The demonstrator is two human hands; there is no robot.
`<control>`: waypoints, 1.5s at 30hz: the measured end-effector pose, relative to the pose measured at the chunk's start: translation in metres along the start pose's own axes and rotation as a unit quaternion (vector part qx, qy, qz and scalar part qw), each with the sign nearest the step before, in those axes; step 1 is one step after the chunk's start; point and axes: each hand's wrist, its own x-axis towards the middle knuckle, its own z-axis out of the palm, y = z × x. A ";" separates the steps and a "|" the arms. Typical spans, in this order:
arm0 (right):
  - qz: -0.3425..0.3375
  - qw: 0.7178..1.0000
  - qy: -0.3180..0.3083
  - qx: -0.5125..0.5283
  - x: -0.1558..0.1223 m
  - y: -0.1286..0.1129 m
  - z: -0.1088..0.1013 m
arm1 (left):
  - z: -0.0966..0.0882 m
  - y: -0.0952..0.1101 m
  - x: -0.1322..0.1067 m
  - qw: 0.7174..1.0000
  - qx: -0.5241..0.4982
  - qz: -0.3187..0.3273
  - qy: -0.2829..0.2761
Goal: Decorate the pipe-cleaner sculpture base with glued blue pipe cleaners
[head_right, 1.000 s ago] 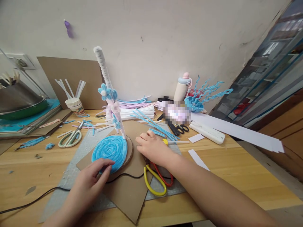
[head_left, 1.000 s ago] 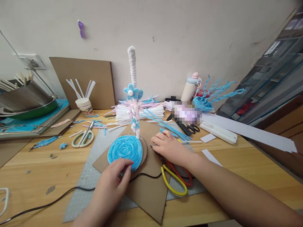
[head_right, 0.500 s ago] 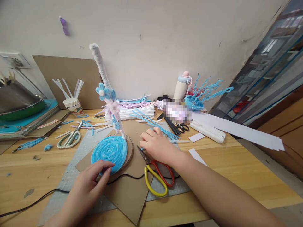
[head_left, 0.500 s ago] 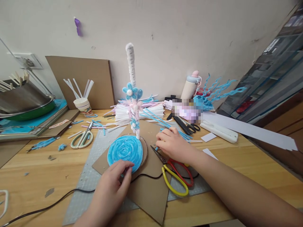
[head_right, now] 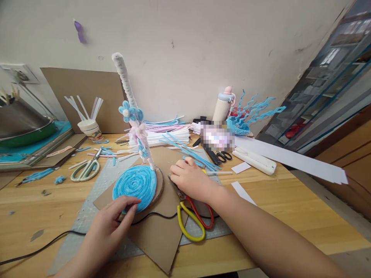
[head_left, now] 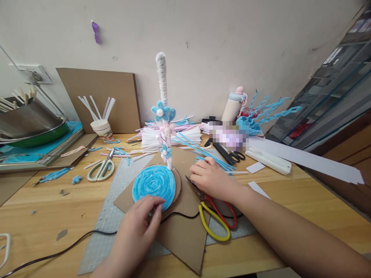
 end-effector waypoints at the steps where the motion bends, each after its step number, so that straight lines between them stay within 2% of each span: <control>1: 0.007 1.000 0.007 0.011 0.000 0.001 -0.001 | 0.000 0.000 0.000 1.000 0.002 0.002 -0.001; 7: 0.045 0.997 0.026 0.065 0.000 0.003 0.000 | 0.001 -0.003 -0.001 1.000 0.009 0.023 -0.008; 9: 0.047 0.996 0.030 0.069 0.000 -0.001 0.001 | 0.001 0.000 -0.001 0.998 0.013 0.049 -0.020; 12: 0.038 0.996 0.024 0.074 0.002 -0.009 -0.001 | 0.003 0.014 -0.001 0.984 0.048 0.158 -0.070; 14: 0.030 0.997 0.011 0.075 0.003 -0.015 -0.002 | 0.009 0.025 -0.003 0.958 0.093 0.248 -0.112; 17: 0.020 0.997 -0.008 0.073 0.004 -0.021 -0.004 | 0.022 0.038 -0.006 0.924 0.147 0.317 -0.156; 22: 0.020 0.997 -0.016 0.068 0.005 -0.022 -0.005 | 0.037 0.042 -0.009 0.917 0.182 0.311 -0.173; 31: 0.062 0.995 0.028 0.068 0.005 -0.017 -0.005 | 0.038 0.040 -0.010 0.916 0.180 0.311 -0.178; 37: 0.186 0.972 0.125 0.073 0.002 0.007 -0.012 | 0.037 0.038 -0.011 0.924 0.145 0.299 -0.190; 42: 0.270 0.954 0.112 0.068 -0.009 0.034 0.002 | 0.035 0.040 -0.009 0.928 0.116 0.292 -0.202; 45: 0.295 0.946 0.110 0.077 -0.012 0.043 0.010 | 0.033 0.042 -0.006 0.928 0.110 0.305 -0.182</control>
